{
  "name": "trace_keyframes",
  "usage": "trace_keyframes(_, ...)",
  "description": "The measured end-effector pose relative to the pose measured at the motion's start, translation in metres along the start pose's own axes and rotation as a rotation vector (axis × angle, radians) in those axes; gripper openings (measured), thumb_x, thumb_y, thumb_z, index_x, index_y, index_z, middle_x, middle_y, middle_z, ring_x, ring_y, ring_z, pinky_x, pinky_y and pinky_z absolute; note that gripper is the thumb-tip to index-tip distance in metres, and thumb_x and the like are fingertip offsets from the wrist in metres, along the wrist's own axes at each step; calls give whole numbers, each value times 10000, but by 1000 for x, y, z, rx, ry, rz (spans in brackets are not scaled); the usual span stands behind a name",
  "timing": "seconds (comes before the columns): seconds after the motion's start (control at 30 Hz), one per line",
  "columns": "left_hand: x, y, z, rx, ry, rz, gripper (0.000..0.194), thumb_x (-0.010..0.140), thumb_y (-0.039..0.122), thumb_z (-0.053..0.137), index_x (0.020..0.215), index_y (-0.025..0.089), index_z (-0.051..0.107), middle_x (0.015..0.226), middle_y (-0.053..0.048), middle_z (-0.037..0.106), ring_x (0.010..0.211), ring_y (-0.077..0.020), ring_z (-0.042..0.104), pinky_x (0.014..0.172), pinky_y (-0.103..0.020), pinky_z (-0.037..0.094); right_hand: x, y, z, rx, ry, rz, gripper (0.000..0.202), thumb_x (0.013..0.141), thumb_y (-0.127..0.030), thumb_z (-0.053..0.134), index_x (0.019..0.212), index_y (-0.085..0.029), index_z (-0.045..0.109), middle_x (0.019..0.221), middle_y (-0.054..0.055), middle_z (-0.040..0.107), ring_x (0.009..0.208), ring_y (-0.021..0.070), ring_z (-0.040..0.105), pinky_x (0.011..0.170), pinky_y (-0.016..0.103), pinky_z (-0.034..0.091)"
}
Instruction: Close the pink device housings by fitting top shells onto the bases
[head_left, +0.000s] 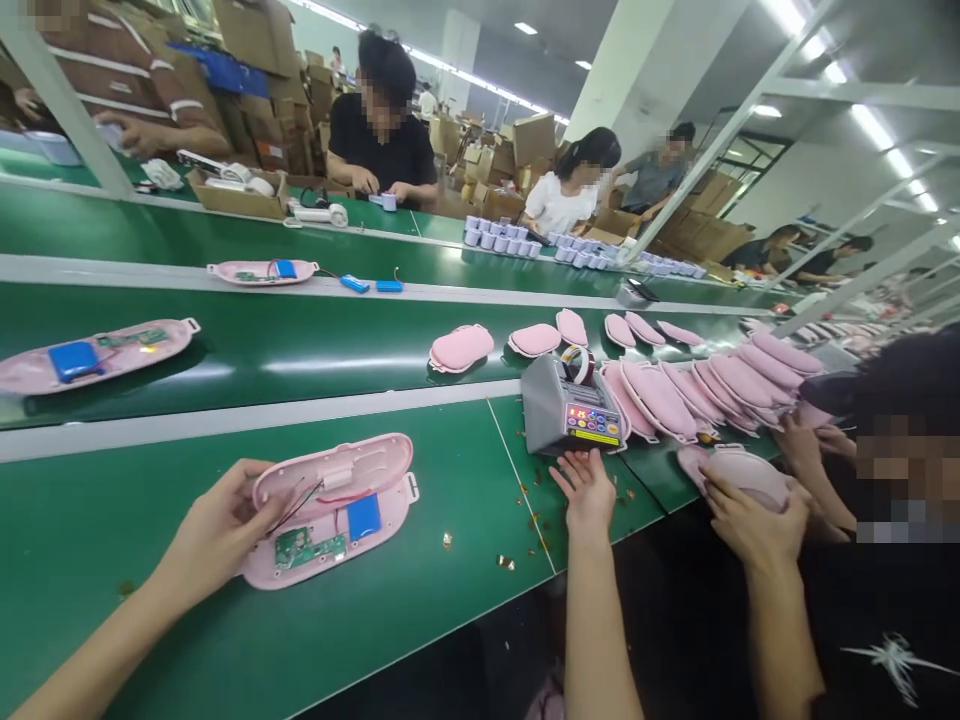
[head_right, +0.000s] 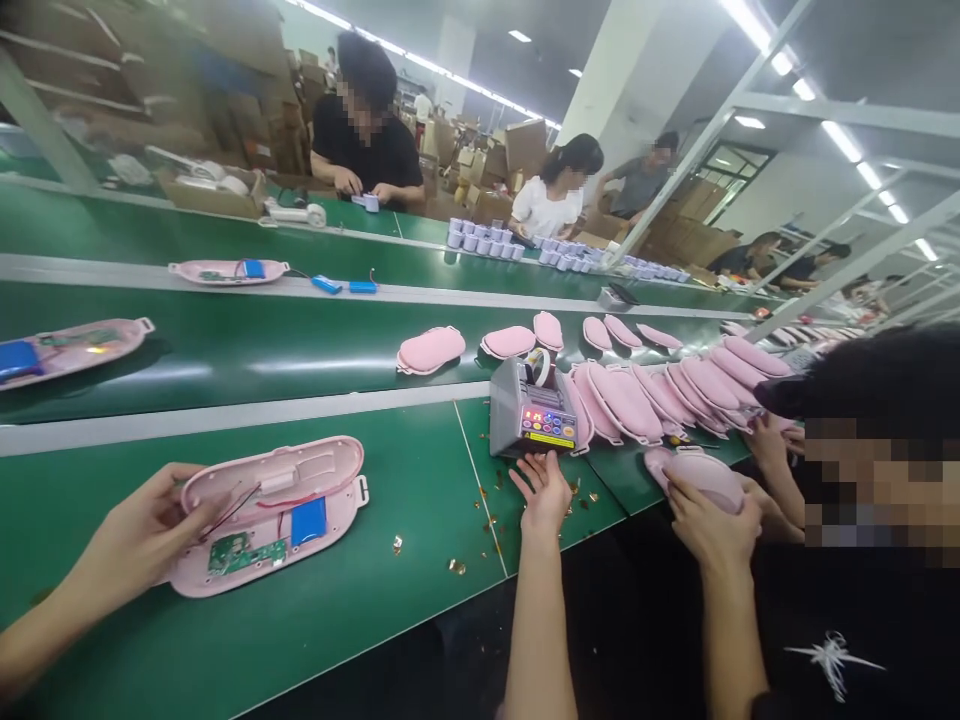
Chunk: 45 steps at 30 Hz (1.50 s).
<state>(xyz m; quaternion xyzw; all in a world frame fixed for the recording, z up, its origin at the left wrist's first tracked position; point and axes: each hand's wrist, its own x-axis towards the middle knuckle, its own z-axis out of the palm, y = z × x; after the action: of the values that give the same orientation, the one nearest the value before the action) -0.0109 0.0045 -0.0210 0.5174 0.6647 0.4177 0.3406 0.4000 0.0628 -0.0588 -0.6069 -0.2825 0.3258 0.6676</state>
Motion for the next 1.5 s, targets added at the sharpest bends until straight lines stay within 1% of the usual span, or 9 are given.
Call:
trace_keyframes(0.17,8,-3,0,-33,-34,-16,372,755,546,672,884,230,526,557,71,564,498,-141,500,455,-220,359,-1,-2,-3,-11,-20,-13,421,916,-549,578,982,-134,608,903,58,632,809,170,623,771,367,557)
trace_keyframes(0.33,10,-13,-2,-109,-86,52,315,747,438,645,891,183,527,648,51,568,552,-114,521,480,-197,401,1,4,-21,83,121,80,365,520,-405,737,767,-173,601,799,42,618,738,210,610,860,538,530)
trace_keyframes(0.47,11,-19,-2,-200,-154,37,316,791,368,596,1025,156,590,797,4,653,660,-132,601,593,-226,487,-20,-8,-7,74,172,-5,279,472,-325,733,659,-190,574,712,29,580,682,205,586,830,526,526)
trace_keyframes(0.53,11,-19,-2,-267,-201,33,339,798,330,591,1079,144,625,942,-40,692,794,-160,646,702,-253,522,-49,-25,23,3,-2,-169,272,575,-360,749,708,-180,595,748,43,609,717,216,605,771,476,535)
trace_keyframes(0.63,11,-20,-3,-369,-239,35,356,790,279,604,1111,133,654,1005,-58,700,853,-172,648,750,-263,519,-99,-47,94,-237,-590,-555,196,848,-377,635,834,-182,629,948,75,650,896,222,626,790,388,512)
trace_keyframes(0.73,11,-22,-3,-461,-272,31,348,783,250,617,1102,118,660,904,-42,686,764,-150,621,683,-242,494,-132,-51,169,-501,-1091,-913,209,970,-325,480,872,-199,614,1085,75,622,1013,211,594,838,356,483)
trace_keyframes(0.9,12,-25,0,-587,-243,31,282,743,120,547,1005,111,652,729,18,596,639,-101,528,593,-200,422,-136,-34,227,-740,-1379,-1169,225,994,-281,397,868,-189,559,1141,100,580,1022,229,579,794,356,491)
trace_keyframes(1.17,13,-32,2,-540,-205,18,254,701,113,545,927,126,658,703,14,588,640,-128,526,572,-211,404,-136,-31,229,-829,-1434,-1231,206,989,-259,413,860,-196,560,1117,72,580,985,204,569,753,324,474)
trace_keyframes(1.5,13,-32,-1,-525,-221,54,223,706,98,537,898,124,649,703,11,597,629,-127,529,560,-207,397,-146,-22,230,-858,-1253,-1349,168,912,-246,502,764,-189,558,916,49,614,847,178,552,640,282,394)
